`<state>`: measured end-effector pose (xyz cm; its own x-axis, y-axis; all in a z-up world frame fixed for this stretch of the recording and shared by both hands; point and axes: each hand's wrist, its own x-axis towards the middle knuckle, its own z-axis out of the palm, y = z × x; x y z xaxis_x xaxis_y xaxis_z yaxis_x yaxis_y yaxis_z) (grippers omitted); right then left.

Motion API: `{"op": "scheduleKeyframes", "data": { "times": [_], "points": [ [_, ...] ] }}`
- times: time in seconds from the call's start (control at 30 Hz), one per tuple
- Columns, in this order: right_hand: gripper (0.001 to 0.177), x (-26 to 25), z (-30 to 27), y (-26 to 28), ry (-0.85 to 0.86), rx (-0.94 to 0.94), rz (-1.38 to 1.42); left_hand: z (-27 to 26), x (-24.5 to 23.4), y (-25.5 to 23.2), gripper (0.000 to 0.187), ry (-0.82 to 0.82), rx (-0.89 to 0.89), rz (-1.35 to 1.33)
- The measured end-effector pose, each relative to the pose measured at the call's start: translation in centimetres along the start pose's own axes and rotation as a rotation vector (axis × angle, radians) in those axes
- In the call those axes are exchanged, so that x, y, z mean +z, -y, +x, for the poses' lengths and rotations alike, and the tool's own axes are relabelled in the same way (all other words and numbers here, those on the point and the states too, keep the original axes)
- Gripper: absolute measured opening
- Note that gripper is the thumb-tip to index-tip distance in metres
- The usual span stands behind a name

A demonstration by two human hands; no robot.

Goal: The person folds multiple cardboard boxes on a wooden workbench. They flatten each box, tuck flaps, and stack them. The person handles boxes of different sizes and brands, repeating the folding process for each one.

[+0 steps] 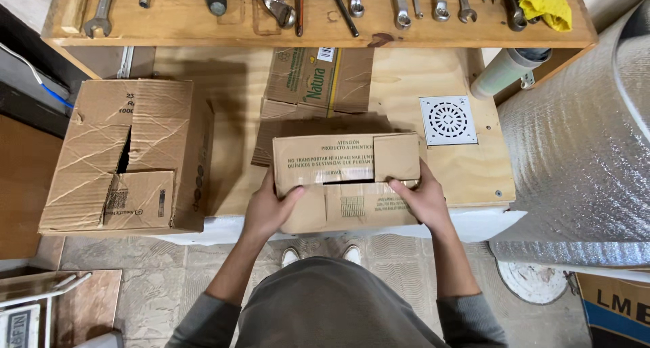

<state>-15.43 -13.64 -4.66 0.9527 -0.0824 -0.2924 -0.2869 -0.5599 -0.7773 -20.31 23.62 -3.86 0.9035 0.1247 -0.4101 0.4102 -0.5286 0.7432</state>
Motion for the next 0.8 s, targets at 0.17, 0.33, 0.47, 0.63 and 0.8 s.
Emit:
{"op": "scheduleKeyframes", "data": {
  "times": [0.17, 0.33, 0.47, 0.63, 0.8],
  "points": [
    [0.096, -1.5, -5.3, 4.2, -0.137, -0.191, 0.222, -4.4, -1.8, -2.0, 0.096, -0.101, 0.109, -0.11],
    [0.078, -0.6, -5.5, 4.3, -0.145, -0.388, 0.349, -2.8, -1.1, -1.5, 0.084, -0.221, 0.182, -0.08],
    [0.065, 0.9, -2.9, 1.2, -0.004, -0.328, 0.404, -1.5, -0.8, -2.0, 0.101, -0.16, 0.153, 0.02],
    [0.06, 2.1, -1.5, -2.7, 0.026, -0.289, 0.398, -0.8, -0.3, 1.6, 0.104, -0.042, 0.214, -0.05],
    [0.107, -0.4, -1.7, -0.3, 0.063, -0.355, 0.513, -1.9, -3.3, 2.1, 0.145, 0.166, 0.315, -0.459]
  ]
}}
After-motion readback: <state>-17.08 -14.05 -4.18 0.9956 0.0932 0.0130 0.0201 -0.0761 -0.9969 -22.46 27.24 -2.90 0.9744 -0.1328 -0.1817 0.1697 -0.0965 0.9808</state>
